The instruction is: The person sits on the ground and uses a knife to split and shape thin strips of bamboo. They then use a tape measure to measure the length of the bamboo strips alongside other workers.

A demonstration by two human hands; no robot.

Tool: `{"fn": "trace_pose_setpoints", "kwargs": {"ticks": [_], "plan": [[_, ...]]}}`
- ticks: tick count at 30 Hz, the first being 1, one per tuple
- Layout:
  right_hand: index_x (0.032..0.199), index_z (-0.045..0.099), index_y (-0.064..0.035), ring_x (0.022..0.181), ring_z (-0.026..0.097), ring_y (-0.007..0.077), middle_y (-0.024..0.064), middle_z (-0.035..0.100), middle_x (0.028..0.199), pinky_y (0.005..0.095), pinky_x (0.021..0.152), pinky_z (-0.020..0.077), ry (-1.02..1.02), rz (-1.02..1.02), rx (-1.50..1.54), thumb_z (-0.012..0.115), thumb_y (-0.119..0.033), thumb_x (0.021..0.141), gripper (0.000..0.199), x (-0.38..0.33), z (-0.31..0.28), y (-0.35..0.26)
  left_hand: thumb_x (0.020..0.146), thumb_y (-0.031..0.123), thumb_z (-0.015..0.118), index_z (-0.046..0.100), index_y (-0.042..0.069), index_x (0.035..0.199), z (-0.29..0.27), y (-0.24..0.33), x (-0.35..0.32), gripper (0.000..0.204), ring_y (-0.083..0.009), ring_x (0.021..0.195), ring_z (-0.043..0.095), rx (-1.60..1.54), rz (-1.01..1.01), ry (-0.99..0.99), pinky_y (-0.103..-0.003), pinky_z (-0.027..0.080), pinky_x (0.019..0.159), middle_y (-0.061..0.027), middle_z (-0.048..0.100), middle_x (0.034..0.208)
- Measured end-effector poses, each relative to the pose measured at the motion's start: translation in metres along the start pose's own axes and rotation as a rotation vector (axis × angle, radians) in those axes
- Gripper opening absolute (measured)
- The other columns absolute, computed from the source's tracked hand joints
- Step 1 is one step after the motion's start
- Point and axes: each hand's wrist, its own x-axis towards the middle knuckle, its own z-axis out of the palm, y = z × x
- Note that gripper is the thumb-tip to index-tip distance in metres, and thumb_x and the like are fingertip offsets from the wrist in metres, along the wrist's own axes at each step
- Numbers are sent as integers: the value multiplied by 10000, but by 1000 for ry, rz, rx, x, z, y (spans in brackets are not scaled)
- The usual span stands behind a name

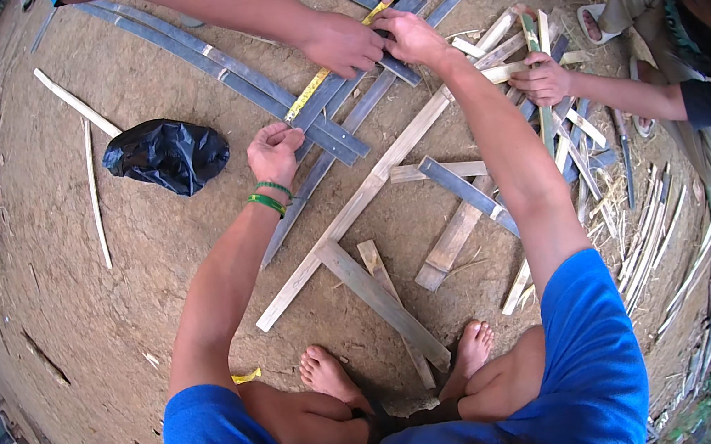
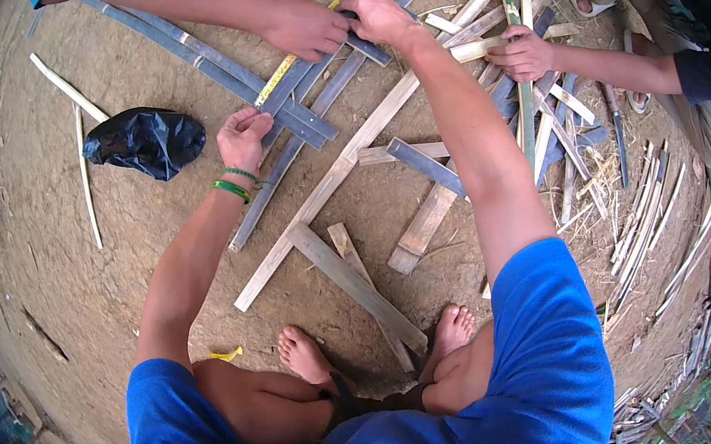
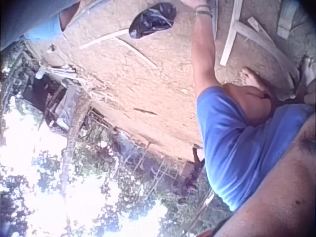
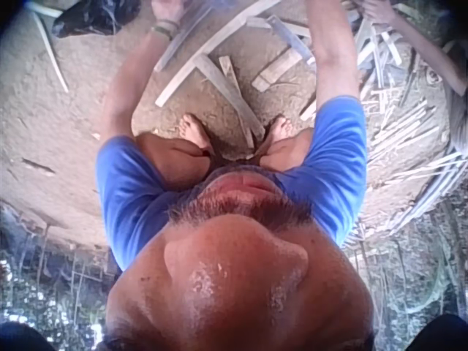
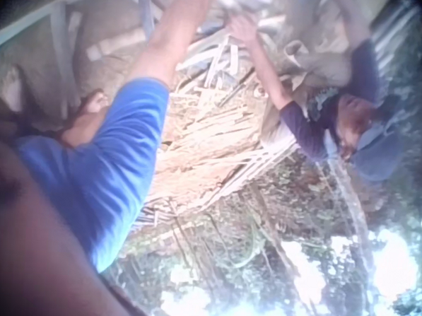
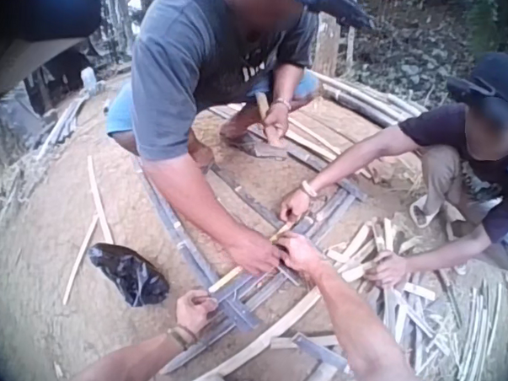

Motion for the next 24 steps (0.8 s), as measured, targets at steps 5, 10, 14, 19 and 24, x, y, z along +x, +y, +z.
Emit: {"fn": "trace_pose_setpoints", "kwargs": {"ticks": [5, 10, 14, 19, 24], "plan": [[1185, 673, -65, 1073, 635, 332, 156, 622, 1259, 398, 952, 513, 134, -23, 141, 642, -24, 817, 371, -5, 8, 16, 816, -38, 719, 565, -118, 1133, 1, 1, 2, 362, -214, 862, 699, -3, -1, -45, -292, 583, 776, -176, 693, 969], [1147, 681, -67, 944, 666, 301, 153, 652, 1149, 385, 882, 536, 294, 109, 320, 649, -42, 834, 316, -19, -2, 13, 856, 13, 721, 592, -115, 1105, 1, 3, -1, 309, -202, 819, 702, 15, -14, -37, -279, 588, 746, -170, 698, 938], [1097, 683, -62, 925, 667, 308, 143, 657, 1091, 392, 845, 535, 223, 138, 179, 649, -77, 854, 246, -46, -29, 2, 885, 84, 729, 637, -105, 1026, 1, 0, -4, 253, -185, 769, 696, -5, -83, -52, -266, 590, 705, -153, 697, 907], [1057, 677, -53, 1002, 651, 351, 145, 660, 1111, 411, 875, 530, 155, -23, 127, 635, -113, 873, 198, -97, -38, -15, 912, 148, 710, 661, -84, 986, -6, -2, -4, 248, -165, 730, 680, 20, -98, -86, -257, 589, 674, -131, 692, 872], [1073, 668, -44, 1012, 646, 353, 142, 651, 1120, 416, 890, 529, 79, -47, 143, 633, -126, 875, 218, -160, -47, -32, 924, 163, 694, 663, -67, 991, -8, -3, -1, 241, -169, 742, 681, 54, -85, -99, -262, 583, 688, -121, 688, 868]]}}
